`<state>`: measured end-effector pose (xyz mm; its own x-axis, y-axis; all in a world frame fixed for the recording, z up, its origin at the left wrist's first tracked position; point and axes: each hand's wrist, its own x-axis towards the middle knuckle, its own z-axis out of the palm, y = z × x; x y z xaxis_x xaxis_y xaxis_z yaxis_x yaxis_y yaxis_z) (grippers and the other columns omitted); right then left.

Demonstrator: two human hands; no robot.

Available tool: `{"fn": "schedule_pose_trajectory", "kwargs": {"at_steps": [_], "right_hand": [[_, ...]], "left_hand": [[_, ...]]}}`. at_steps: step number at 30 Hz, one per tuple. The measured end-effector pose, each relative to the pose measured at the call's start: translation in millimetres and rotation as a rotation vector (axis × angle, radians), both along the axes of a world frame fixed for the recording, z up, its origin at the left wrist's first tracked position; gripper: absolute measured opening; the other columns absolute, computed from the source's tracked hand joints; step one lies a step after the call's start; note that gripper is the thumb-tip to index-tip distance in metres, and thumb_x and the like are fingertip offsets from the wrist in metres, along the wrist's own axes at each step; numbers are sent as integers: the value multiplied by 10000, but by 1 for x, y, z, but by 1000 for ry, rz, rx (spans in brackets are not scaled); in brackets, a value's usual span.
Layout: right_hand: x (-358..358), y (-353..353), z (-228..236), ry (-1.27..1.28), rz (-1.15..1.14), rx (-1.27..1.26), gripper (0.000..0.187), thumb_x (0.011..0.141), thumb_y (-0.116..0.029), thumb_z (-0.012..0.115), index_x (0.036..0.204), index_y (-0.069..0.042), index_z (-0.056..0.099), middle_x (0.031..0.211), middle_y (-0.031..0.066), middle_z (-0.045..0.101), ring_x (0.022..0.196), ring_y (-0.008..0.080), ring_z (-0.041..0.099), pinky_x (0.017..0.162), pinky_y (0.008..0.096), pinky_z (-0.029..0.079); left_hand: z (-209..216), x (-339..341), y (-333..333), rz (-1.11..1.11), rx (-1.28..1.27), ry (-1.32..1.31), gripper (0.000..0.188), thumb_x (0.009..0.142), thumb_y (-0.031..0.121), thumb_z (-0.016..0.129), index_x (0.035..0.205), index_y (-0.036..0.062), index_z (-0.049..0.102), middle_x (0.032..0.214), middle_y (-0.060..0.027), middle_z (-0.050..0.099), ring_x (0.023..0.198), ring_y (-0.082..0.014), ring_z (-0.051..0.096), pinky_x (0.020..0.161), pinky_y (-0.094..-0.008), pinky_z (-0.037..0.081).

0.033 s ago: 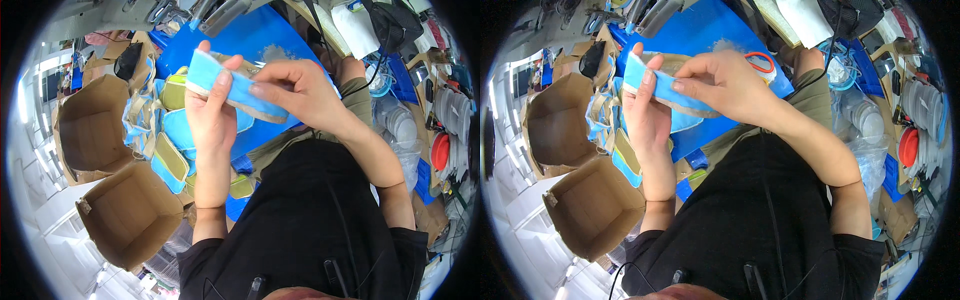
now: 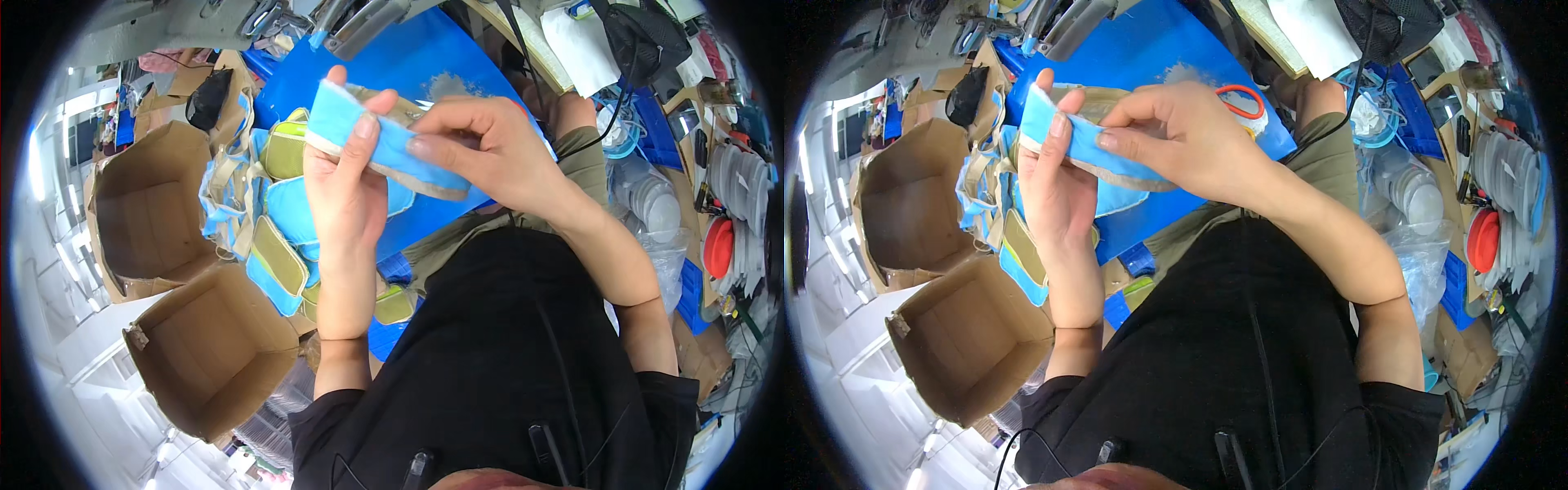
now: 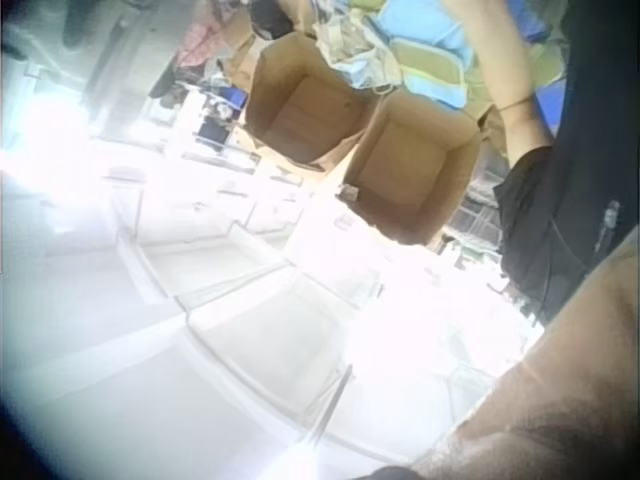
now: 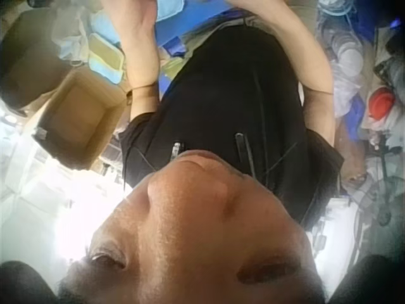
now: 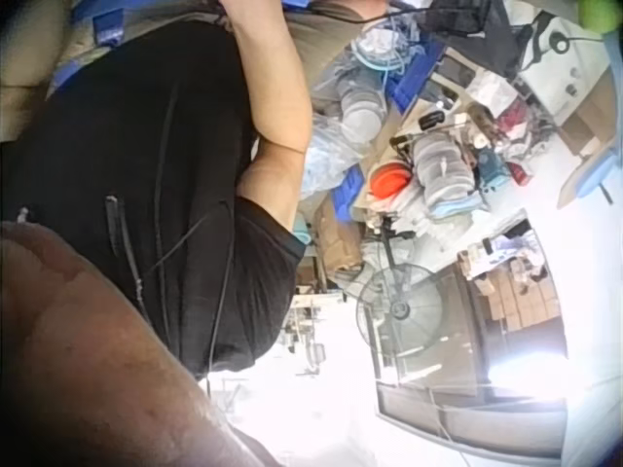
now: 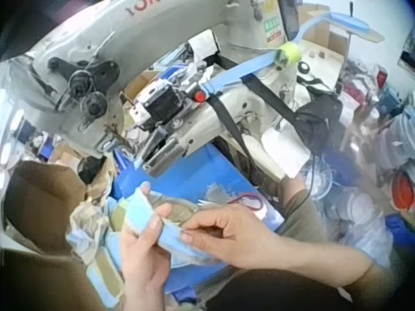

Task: The person assembles reusable face masks by hand. They pick up a blue mask and a beige strap, attach the strap to the mask, and then place the finished mask on a pile of other masks.

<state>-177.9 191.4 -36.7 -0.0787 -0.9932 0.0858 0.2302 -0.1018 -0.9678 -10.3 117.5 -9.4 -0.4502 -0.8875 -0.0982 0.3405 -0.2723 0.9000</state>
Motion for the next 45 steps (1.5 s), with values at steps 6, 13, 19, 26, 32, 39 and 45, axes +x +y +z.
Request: {"fn": "schedule_pose_trajectory", "kwargs": {"at_steps": [6, 13, 19, 26, 32, 39, 45], "right_hand": [[-2, 0, 7, 71, 19, 13, 174, 932, -157, 740, 941, 12, 701, 831, 3, 634, 736, 59, 540, 632, 247, 431], [-2, 0, -3, 75, -27, -20, 171, 904, -142, 756, 899, 18, 699, 803, 26, 655, 743, 73, 571, 637, 265, 457], [-6, 4, 8, 173, 43, 89, 191, 888, -151, 771, 883, 24, 693, 770, 27, 634, 724, 75, 557, 638, 259, 449], [-12, 6, -2, 423, 151, -49, 154, 857, -77, 775, 792, 4, 661, 740, -21, 574, 666, 60, 475, 615, 247, 375], [-7, 1, 16, 444, 373, 35, 135, 825, -64, 791, 795, -6, 674, 719, 2, 577, 682, 98, 506, 637, 264, 395], [-24, 4, 27, 572, 500, -10, 96, 856, -83, 768, 877, 1, 728, 788, 54, 656, 709, 133, 604, 637, 281, 454], [-33, 8, 27, 640, 462, 61, 114, 809, -52, 800, 803, -5, 696, 733, 22, 609, 691, 114, 545, 614, 279, 408]], "left_hand": [[-2, 0, 2, -26, 62, 53, 733, 948, 71, 717, 1566, 55, 324, 1236, -156, 689, 1133, -181, 646, 1002, -342, 502], [-14, 7, 5, -48, 8, 63, 835, 896, -18, 741, 1587, 47, 277, 1187, -79, 660, 1120, -175, 645, 995, -336, 517], [-25, 18, 5, -38, 183, 93, 586, 934, 37, 715, 1464, 31, 464, 1107, -53, 680, 1023, -143, 666, 885, -301, 536], [-67, 94, 3, -162, -174, -411, 47, 960, 105, 708, 982, 68, 689, 762, -31, 705, 713, -109, 671, 578, -243, 465], [-19, 55, -19, -466, -678, -269, 382, 818, 195, 780, 1114, 31, 602, 1246, -124, 604, 1212, -245, 566, 1080, -379, 413], [-42, 37, -29, -819, -496, -177, 406, 823, 236, 834, 1067, 58, 562, 1075, -58, 596, 1071, -186, 572, 989, -340, 442], [-46, 41, -25, -778, -371, -191, 377, 828, 205, 851, 1036, 59, 573, 998, -17, 577, 945, -123, 563, 882, -272, 444]]}}
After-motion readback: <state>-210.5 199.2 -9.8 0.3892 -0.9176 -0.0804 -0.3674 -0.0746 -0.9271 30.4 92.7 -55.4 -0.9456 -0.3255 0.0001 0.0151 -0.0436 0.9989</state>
